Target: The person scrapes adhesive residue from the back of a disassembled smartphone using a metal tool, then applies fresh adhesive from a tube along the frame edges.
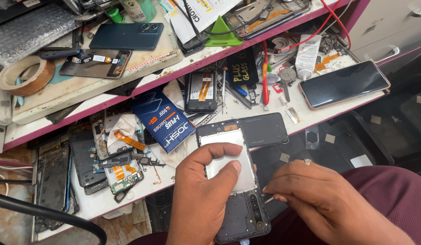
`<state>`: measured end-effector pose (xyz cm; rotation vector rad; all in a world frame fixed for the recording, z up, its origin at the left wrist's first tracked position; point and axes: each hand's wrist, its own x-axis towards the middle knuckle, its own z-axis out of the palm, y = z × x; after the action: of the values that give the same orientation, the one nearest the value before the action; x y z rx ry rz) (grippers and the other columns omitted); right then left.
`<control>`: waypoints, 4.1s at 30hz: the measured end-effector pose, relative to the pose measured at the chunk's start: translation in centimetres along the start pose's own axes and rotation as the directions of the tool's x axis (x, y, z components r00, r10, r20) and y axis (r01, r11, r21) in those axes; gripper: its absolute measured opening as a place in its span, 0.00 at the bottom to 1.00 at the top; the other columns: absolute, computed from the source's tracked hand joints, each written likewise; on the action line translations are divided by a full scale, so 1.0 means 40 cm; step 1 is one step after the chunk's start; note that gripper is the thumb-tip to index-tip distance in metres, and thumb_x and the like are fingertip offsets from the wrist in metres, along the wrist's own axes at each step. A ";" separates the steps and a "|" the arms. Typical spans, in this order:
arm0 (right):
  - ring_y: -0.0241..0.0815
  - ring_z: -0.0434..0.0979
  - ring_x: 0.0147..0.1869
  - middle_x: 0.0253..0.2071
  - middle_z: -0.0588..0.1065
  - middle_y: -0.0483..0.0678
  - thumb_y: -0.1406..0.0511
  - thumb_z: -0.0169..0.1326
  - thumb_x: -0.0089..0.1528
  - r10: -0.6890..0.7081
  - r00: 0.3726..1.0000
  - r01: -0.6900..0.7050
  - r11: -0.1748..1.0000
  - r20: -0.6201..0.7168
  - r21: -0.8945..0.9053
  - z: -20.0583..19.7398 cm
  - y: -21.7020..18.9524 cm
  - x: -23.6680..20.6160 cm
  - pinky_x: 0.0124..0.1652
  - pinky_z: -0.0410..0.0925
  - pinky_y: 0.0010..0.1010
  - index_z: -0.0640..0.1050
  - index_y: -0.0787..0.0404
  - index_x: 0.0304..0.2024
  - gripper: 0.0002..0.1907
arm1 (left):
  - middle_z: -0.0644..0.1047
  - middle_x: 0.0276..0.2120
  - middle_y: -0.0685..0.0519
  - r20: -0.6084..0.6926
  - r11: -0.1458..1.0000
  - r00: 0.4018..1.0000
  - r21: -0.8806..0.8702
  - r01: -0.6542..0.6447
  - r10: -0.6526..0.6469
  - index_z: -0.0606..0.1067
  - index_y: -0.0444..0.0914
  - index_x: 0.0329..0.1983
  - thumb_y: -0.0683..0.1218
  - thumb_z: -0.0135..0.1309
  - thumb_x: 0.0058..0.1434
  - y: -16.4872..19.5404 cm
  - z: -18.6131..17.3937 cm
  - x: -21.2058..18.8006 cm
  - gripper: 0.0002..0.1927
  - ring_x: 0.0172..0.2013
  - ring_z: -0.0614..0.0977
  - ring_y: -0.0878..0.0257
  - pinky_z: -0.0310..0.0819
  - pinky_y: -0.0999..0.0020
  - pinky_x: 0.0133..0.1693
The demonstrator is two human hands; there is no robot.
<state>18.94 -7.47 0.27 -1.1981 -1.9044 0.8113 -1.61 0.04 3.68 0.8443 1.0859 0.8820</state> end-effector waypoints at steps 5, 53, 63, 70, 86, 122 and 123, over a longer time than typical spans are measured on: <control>0.42 0.78 0.49 0.40 0.79 0.45 0.71 0.55 0.60 0.137 0.988 -0.135 0.990 0.075 -0.033 0.004 0.017 -0.019 0.48 0.69 0.31 0.80 0.57 0.46 0.12 | 0.83 0.33 0.44 0.038 0.998 0.999 -0.065 -0.004 0.006 0.79 0.27 0.42 0.33 0.55 0.56 -0.002 0.000 -0.001 0.11 0.29 0.82 0.66 0.77 0.73 0.32; 0.39 0.79 0.45 0.39 0.79 0.44 0.68 0.62 0.60 0.067 0.997 -0.059 0.986 -0.045 0.154 0.013 0.001 -0.003 0.41 0.73 0.28 0.79 0.60 0.41 0.08 | 0.83 0.35 0.42 0.125 0.991 0.991 -0.117 0.061 -0.046 0.78 0.28 0.43 0.34 0.54 0.56 0.005 -0.002 -0.006 0.11 0.32 0.84 0.62 0.81 0.69 0.35; 0.41 0.83 0.46 0.42 0.82 0.45 0.64 0.61 0.60 0.090 0.995 -0.093 0.992 -0.043 -0.080 0.027 0.038 -0.035 0.45 0.72 0.32 0.80 0.61 0.46 0.13 | 0.82 0.35 0.44 0.105 0.993 0.993 -0.100 0.056 -0.046 0.79 0.28 0.42 0.33 0.55 0.56 0.004 0.001 -0.006 0.11 0.32 0.83 0.64 0.79 0.71 0.35; 0.40 0.79 0.47 0.41 0.79 0.46 0.66 0.67 0.58 0.058 0.991 -0.047 0.995 -0.124 0.092 0.027 0.019 -0.020 0.43 0.74 0.27 0.77 0.62 0.41 0.13 | 0.82 0.34 0.43 0.090 0.987 0.993 -0.136 0.090 -0.078 0.78 0.28 0.43 0.33 0.54 0.56 0.006 -0.002 -0.007 0.12 0.30 0.82 0.64 0.79 0.70 0.33; 0.43 0.82 0.43 0.38 0.81 0.46 0.67 0.58 0.61 0.116 0.993 -0.116 0.993 0.034 -0.002 0.007 0.022 -0.012 0.42 0.73 0.30 0.79 0.60 0.40 0.05 | 0.80 0.35 0.49 0.059 1.000 0.998 0.005 -0.009 0.009 0.81 0.28 0.45 0.35 0.58 0.59 -0.017 -0.010 -0.001 0.11 0.29 0.75 0.69 0.70 0.74 0.30; 0.38 0.79 0.42 0.39 0.79 0.46 0.70 0.57 0.64 0.162 0.979 -0.133 0.968 -0.125 0.211 0.018 0.019 -0.010 0.40 0.73 0.27 0.81 0.64 0.45 0.07 | 0.81 0.31 0.51 0.040 0.998 0.999 0.056 -0.024 0.022 0.81 0.29 0.41 0.35 0.57 0.56 -0.006 -0.004 -0.002 0.10 0.27 0.76 0.73 0.71 0.78 0.28; 0.38 0.78 0.43 0.40 0.79 0.46 0.71 0.57 0.64 0.122 0.983 -0.099 0.982 -0.138 0.160 0.015 0.017 -0.007 0.40 0.72 0.27 0.81 0.64 0.44 0.06 | 0.81 0.33 0.52 0.060 0.997 0.997 0.053 -0.055 0.052 0.81 0.29 0.41 0.34 0.57 0.56 -0.011 -0.008 -0.001 0.10 0.28 0.77 0.73 0.72 0.79 0.30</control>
<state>18.84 -7.57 -0.67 -1.2424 -1.6386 0.8859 -1.83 -0.13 3.22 0.9430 1.0438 0.8703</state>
